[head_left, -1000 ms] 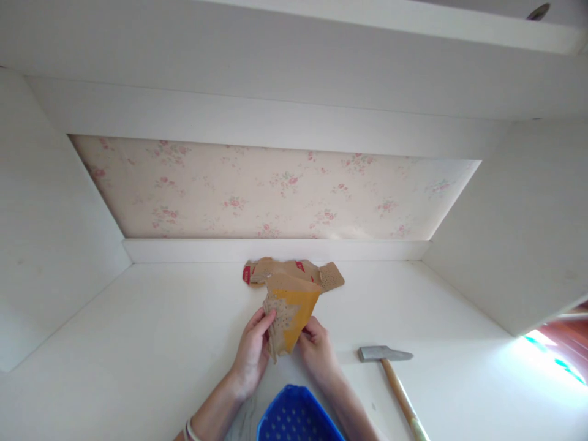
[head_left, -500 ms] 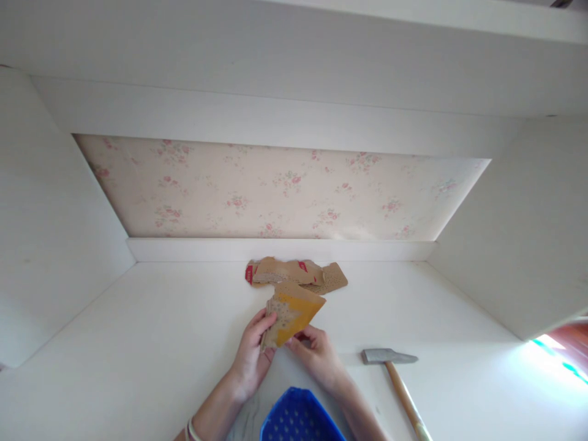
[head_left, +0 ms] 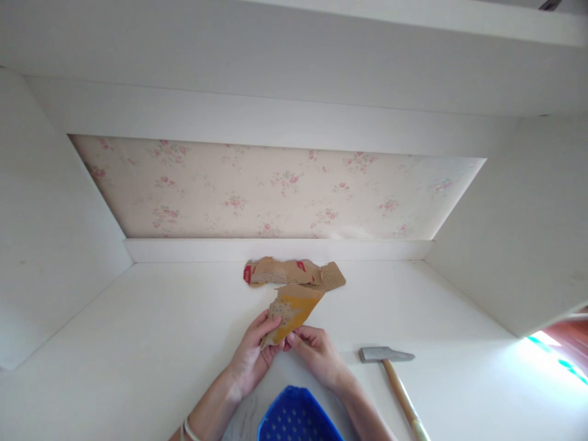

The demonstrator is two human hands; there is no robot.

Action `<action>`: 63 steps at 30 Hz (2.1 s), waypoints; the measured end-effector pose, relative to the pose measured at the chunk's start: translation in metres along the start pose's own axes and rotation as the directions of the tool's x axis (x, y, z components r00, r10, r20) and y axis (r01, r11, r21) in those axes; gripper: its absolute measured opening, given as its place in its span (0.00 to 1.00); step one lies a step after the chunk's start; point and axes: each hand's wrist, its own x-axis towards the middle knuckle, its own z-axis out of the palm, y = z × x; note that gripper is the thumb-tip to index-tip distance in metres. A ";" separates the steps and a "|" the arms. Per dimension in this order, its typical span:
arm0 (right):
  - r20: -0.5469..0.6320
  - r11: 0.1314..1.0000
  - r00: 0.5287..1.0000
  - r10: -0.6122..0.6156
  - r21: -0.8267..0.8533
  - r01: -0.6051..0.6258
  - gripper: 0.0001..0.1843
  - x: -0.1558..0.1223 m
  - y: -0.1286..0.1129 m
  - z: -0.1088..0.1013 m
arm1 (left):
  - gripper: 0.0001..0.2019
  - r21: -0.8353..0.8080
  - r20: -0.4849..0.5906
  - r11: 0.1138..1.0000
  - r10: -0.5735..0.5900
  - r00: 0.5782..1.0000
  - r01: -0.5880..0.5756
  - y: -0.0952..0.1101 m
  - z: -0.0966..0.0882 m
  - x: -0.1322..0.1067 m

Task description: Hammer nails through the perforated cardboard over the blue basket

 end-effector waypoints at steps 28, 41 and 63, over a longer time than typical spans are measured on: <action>-0.454 0.998 0.891 -0.009 0.047 0.034 0.16 0.005 0.007 0.006 | 0.22 0.158 -0.153 0.949 0.298 0.942 -0.274 -0.011 -0.006 0.011; -0.437 0.927 0.870 -0.227 -0.370 0.056 0.11 0.001 0.010 0.016 | 0.23 0.633 0.003 0.708 0.402 0.916 -0.313 -0.022 -0.005 0.006; -0.390 0.815 0.808 -0.441 -0.552 0.179 0.09 -0.008 0.012 0.022 | 0.10 0.900 -0.007 0.330 0.666 0.746 -0.286 -0.031 -0.006 0.004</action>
